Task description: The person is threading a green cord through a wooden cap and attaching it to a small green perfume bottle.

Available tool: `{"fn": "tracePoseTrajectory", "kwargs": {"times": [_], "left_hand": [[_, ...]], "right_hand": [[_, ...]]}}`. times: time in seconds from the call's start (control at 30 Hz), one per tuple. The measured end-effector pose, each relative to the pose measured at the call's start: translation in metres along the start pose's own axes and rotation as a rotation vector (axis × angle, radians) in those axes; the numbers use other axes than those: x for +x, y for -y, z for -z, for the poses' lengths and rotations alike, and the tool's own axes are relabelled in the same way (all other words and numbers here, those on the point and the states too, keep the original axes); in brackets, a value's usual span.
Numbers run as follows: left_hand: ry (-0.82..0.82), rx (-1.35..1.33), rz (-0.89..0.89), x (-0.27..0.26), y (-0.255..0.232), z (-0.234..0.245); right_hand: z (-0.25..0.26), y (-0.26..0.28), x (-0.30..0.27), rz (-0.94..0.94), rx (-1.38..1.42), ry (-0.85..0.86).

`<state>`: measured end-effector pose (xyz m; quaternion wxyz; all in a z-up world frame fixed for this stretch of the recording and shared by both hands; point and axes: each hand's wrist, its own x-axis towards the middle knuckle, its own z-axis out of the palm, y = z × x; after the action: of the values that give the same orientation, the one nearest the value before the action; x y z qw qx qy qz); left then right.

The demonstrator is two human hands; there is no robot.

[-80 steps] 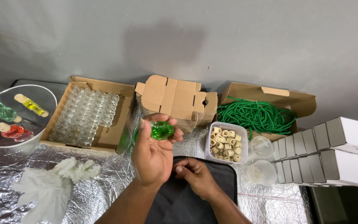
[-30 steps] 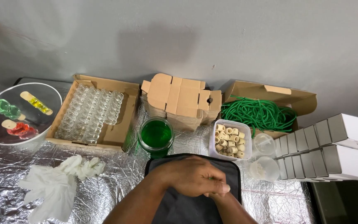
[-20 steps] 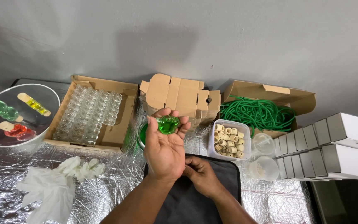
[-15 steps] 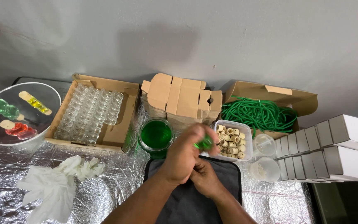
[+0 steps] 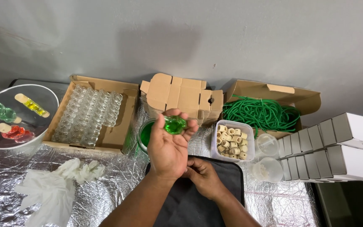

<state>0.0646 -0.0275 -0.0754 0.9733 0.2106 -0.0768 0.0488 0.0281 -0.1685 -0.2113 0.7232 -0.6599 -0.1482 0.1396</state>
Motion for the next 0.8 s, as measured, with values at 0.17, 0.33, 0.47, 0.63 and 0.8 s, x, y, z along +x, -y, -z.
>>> {"fn": "tracePoseTrajectory", "kwargs": {"times": [0.17,0.33,0.47,0.63,0.8], "left_hand": [[0.016,0.112,-0.003,0.000,-0.002,-0.001],[0.849,0.842,0.792,0.000,-0.030,-0.014],[1.201,0.900,0.725,0.000,-0.033,-0.009],[0.318,0.300,0.264,0.005,-0.014,0.004],[-0.195,0.094,-0.038,0.010,-0.012,0.010]], "right_hand": [[-0.001,0.000,0.001,-0.004,-0.019,0.000],[-0.006,0.021,0.005,0.140,-0.078,0.058],[-0.002,0.010,0.000,0.105,-0.113,0.024],[-0.001,0.000,0.001,0.026,-0.109,-0.010],[-0.004,0.009,0.002,-0.071,-0.101,-0.039]]}}
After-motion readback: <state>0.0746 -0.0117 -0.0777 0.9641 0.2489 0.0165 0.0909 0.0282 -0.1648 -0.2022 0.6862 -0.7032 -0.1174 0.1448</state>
